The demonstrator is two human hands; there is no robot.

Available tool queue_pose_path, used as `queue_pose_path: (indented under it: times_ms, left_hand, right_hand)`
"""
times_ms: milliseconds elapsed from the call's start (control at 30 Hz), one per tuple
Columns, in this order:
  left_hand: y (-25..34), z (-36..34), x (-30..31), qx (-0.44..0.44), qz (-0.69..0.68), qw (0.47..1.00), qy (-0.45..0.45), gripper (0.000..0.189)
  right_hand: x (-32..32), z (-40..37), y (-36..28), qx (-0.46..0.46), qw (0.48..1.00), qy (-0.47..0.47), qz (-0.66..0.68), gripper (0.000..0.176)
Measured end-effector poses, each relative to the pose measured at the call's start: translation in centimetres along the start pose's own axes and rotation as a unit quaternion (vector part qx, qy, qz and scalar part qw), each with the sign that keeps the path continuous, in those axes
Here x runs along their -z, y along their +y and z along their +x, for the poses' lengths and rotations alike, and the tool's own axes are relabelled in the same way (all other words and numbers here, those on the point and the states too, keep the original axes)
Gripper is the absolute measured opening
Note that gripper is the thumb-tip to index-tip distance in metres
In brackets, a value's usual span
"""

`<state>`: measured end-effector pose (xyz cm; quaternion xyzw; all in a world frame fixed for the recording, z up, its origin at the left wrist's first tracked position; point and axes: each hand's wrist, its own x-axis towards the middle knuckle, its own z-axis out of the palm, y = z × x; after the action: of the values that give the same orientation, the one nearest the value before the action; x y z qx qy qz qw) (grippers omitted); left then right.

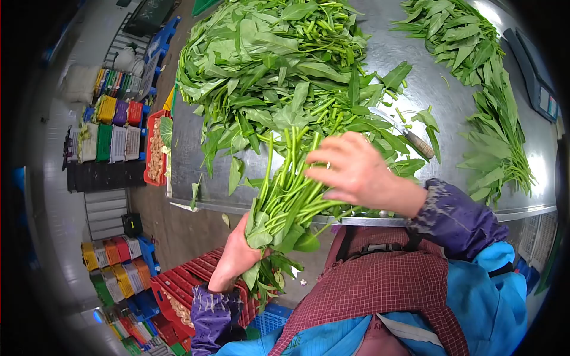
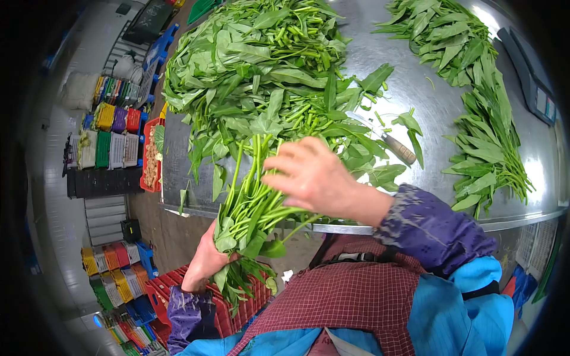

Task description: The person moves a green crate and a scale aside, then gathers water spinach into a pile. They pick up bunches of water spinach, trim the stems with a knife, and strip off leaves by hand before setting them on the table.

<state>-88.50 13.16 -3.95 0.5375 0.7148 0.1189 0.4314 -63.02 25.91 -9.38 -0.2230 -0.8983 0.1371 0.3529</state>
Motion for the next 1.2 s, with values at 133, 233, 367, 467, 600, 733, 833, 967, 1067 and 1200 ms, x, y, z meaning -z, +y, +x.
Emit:
queue_pose_path:
  times_ms: [133, 233, 367, 467, 600, 733, 833, 967, 1067, 1200]
  left_hand:
    - [0.2, -0.1, -0.4, 0.01, -0.008, 0.999, -0.029, 0.072]
    - [0.7, 0.0, -1.1, 0.001, -0.056, 0.997, -0.06, 0.074]
    - [1.0, 0.2, -1.2, -0.004, -0.055, 0.996, -0.073, 0.077]
    - [0.8, 0.1, -1.4, -0.006, -0.052, 0.995, -0.084, 0.077]
    - [1.1, 0.0, -1.3, -0.026, -0.012, 0.996, -0.09, 0.077]
    - [-0.2, -0.3, -1.5, -0.013, -0.032, 0.997, -0.063, 0.076]
    - [1.4, 0.2, -1.7, 0.039, 0.035, 0.997, -0.055, 0.077]
    - [2.6, 0.4, -2.0, 0.017, 0.087, 0.993, -0.074, 0.08]
    - [2.5, 0.5, -1.9, 0.032, 0.105, 0.991, -0.082, 0.083]
    - [1.7, 0.2, -2.0, 0.005, 0.066, 0.995, -0.074, 0.085]
  right_hand:
    - [-2.5, -0.9, 1.3, 0.071, 0.995, -0.01, 0.071, 0.021]
    - [-1.1, -1.0, 2.1, -0.023, 0.977, -0.055, 0.203, 0.012]
    - [1.8, -1.4, 3.7, -0.041, 0.954, -0.102, 0.279, 0.013]
    - [2.9, -1.7, 3.5, -0.111, 0.936, -0.127, 0.308, 0.012]
    - [4.3, -3.8, 7.8, -0.124, 0.982, -0.084, 0.111, 0.011]
    - [7.2, -3.1, 10.0, -0.296, 0.946, -0.066, 0.117, 0.021]
    - [3.9, -1.0, 5.4, -0.13, 0.984, -0.012, 0.123, 0.035]
    - [-1.8, 0.3, 0.2, 0.011, 0.99, -0.082, 0.117, 0.025]
    - [-3.3, 0.2, 1.0, 0.05, 0.979, -0.055, 0.191, 0.022]
    - [-1.4, 0.1, 2.0, -0.139, 0.893, -0.081, 0.419, 0.013]
